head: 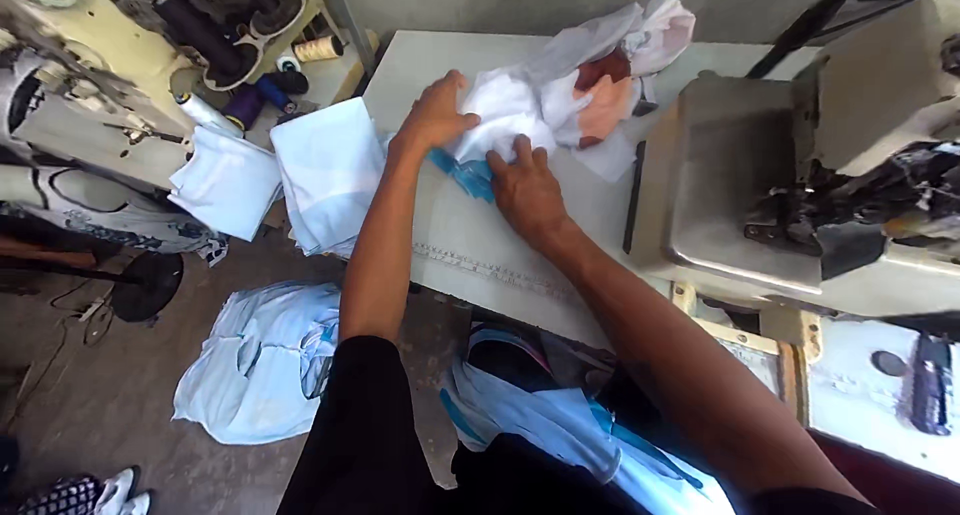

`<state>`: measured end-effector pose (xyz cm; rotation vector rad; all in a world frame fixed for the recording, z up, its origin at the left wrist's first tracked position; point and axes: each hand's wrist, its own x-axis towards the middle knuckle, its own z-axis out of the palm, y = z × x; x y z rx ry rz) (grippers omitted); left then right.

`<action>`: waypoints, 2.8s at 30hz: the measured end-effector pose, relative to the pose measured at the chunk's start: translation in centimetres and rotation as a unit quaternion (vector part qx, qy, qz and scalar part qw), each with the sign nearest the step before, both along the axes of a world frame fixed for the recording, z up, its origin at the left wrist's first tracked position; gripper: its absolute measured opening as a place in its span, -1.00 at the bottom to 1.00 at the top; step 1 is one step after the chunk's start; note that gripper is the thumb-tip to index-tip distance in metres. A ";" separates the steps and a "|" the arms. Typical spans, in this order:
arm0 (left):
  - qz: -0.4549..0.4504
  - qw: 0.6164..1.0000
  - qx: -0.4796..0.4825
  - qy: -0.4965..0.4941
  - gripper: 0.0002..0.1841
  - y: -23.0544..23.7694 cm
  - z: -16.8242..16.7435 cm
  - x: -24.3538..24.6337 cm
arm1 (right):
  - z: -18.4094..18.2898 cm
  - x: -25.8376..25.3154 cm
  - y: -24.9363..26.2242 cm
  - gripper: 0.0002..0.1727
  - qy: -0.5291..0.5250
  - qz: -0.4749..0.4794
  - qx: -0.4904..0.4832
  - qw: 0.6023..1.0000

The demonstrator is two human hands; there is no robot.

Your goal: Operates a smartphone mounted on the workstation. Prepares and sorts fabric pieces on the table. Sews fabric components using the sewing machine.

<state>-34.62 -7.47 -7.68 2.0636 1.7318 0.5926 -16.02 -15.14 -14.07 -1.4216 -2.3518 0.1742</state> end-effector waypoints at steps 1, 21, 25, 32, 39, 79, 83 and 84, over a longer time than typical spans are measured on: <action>0.017 0.999 0.050 0.005 -0.27 -1.5 1.2 -0.5 | -0.5 -0.5 0.9 -0.59 0.011 -0.001 0.022 1.000; 0.594 0.698 0.066 -0.393 -0.21 -16.3 -7.8 -34.3 | -2.3 1.4 2.4 -0.44 0.224 0.011 0.000 0.975; 0.552 0.700 0.062 -0.450 -0.36 -16.2 -8.0 -35.8 | -2.1 1.1 2.6 -0.49 0.221 0.005 -0.006 0.975; 0.579 0.775 -0.030 -0.252 -0.29 -16.2 -4.6 -35.4 | -2.2 1.0 2.9 -0.54 0.226 0.007 0.005 0.974; 0.546 0.749 0.090 -0.364 -0.58 -21.3 -1.6 -33.0 | -2.1 1.2 2.7 -0.54 0.226 0.008 -0.004 0.974; -0.070 0.961 0.198 -0.180 -0.75 -23.5 -1.5 16.1 | 1.1 16.4 -17.6 -0.19 0.545 0.090 -0.188 0.812; -0.187 0.949 0.121 -0.224 -0.70 -22.3 -3.3 14.3 | 0.3 17.4 -17.5 -0.24 0.501 0.013 -0.153 0.852; -0.127 0.962 0.145 -0.191 -0.70 -21.9 -4.1 13.0 | -0.2 17.7 -17.7 -0.28 0.475 -0.002 -0.123 0.871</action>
